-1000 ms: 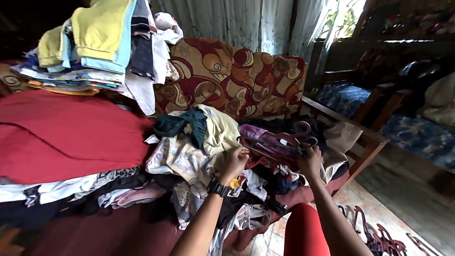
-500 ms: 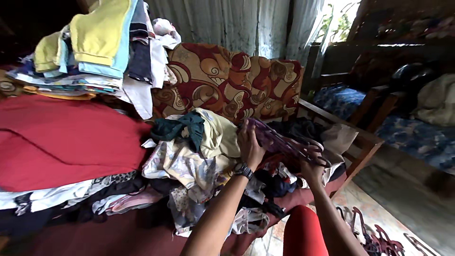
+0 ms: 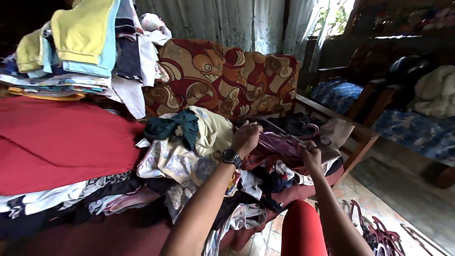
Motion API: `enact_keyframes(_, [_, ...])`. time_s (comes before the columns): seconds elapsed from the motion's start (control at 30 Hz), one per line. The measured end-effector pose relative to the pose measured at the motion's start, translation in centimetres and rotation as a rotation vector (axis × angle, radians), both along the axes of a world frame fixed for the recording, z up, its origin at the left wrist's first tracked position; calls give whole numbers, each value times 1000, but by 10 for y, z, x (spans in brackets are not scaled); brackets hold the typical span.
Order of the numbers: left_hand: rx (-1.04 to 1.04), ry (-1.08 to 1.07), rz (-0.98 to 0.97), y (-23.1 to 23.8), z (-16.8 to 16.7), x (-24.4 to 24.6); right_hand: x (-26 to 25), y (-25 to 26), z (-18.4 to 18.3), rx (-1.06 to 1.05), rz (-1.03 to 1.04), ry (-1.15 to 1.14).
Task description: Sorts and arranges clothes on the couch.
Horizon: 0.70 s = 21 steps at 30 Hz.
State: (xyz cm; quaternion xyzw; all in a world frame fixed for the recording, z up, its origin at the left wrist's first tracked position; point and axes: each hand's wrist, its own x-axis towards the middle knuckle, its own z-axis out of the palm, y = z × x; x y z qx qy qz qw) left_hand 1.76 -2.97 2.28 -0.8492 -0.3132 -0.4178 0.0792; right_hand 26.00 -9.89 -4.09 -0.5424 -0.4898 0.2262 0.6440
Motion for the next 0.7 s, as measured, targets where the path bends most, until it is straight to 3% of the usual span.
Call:
enact_keyframes(0.13, [-415,-336,161,2,14,-22,-7,5,-11,112,6,44])
enact_keyframes(0.23, [-650,-493,230,18,8,-47,4,8,-15,126,-76,243])
enact_keyframes(0.3, [-759,-304,210,15,3,-52,14,11,-16,130,-93,339])
enact_keyframes(0.4, [-877,290,77,-7,6,-33,12,9,-15,110,-80,328])
enact_keyframes(0.47, [-984,416,61,-20,11,-20,6,6,-12,46,-89,246])
enact_keyframes(0.53, [-1011,322,151,-22,13,-15,3,5,-7,-37,-108,170])
enact_keyframes(0.7, [-760,-8,397,-1,-7,-10,2,12,-3,-115,-24,129])
